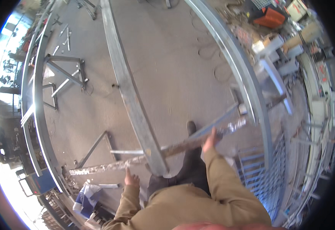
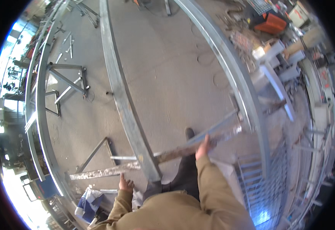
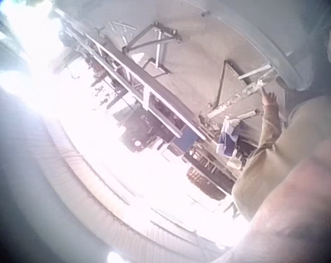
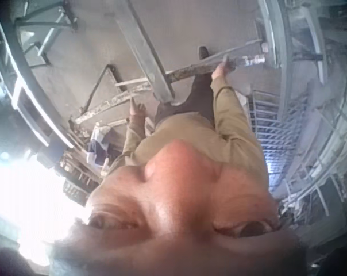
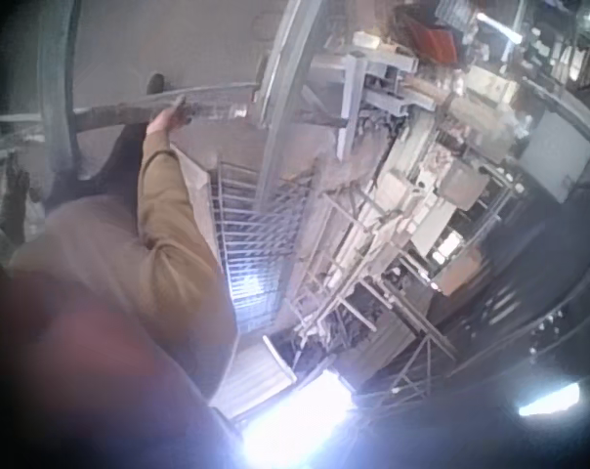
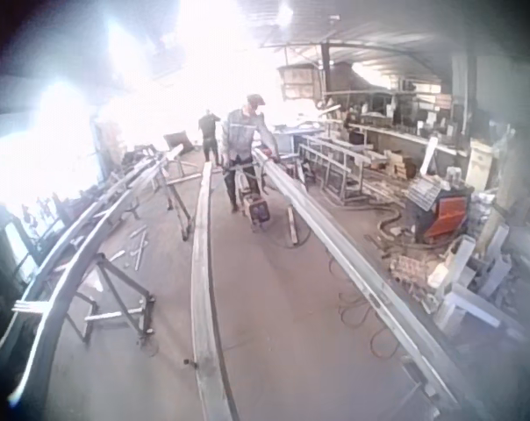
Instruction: The person picks up a long metal bar and positions it between two curved metal frame sections on the floor. They adjust the bar's placement by hand to align it with the frame, then hold it in place while another person welds the joint. The person continues to hold and reposition the bar as needed during the welding process.
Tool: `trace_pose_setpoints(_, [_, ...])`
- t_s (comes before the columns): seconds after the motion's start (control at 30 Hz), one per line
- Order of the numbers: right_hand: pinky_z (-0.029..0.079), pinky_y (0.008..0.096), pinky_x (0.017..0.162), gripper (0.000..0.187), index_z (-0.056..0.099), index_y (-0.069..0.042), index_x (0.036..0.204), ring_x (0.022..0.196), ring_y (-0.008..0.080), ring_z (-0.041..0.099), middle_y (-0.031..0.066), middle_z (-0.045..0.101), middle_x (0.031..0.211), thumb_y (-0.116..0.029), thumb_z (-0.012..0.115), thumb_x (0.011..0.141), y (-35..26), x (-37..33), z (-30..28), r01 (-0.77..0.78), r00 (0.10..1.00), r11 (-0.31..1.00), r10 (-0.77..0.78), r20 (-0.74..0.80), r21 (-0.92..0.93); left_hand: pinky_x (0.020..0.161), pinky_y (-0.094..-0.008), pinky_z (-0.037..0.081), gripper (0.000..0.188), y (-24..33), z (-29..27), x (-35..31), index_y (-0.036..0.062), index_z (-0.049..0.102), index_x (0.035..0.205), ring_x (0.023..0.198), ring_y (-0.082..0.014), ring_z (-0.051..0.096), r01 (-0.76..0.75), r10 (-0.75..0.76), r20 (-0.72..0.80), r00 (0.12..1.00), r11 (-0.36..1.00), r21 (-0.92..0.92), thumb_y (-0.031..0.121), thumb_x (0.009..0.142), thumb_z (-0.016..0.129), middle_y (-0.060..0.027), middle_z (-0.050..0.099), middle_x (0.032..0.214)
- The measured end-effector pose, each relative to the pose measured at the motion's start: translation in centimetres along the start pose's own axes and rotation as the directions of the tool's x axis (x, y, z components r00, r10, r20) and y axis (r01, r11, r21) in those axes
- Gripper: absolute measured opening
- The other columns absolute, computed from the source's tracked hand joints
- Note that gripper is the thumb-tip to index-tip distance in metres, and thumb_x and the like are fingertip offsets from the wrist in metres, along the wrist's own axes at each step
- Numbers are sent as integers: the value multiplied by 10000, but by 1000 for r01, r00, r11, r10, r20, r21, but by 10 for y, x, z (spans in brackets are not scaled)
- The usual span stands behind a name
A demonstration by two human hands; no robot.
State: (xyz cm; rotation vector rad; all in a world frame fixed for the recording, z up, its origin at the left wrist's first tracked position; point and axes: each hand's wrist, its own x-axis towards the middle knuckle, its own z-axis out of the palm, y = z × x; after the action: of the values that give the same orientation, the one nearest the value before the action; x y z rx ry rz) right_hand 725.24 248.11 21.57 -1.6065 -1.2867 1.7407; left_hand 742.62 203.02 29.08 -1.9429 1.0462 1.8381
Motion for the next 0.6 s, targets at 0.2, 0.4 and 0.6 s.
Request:
trace_pose_setpoints(0.2, [508, 366, 793, 335, 661, -124, 1107, 949, 162, 632, 8, 672, 1024, -424, 707, 965, -104, 101, -48, -281, 930, 960, 278, 241, -24, 1110, -560, 443, 692, -6, 66, 51, 161, 577, 1420, 1273, -327, 602, -118, 295, 244, 924, 827, -550, 590, 895, 715, -69, 619, 1432])
trace_pose_setpoints(0.4, [524, 402, 800, 372, 642, -175, 1075, 904, 165, 621, -12, 620, 978, -500, 741, 925, -128, 180, -42, -390, 888, 915, 402, 222, -100, 987, -525, 542, 539, 2, 96, 57, 170, 687, 1261, 1085, -300, 680, -284, 253, -132, 958, 784, -552, 563, 895, 735, -71, 725, 1213])
trace_pose_setpoints(0.6, [512, 448, 863, 508, 620, -171, 1190, 955, 182, 623, 1, 630, 1069, -575, 739, 906, -124, 186, -40, -442, 885, 893, 449, 124, -79, 847, -530, 598, 578, 21, 111, 60, 81, 640, 1286, 999, -328, 694, -248, 1, -441, 898, 828, -502, 466, 869, 749, -141, 698, 1201])
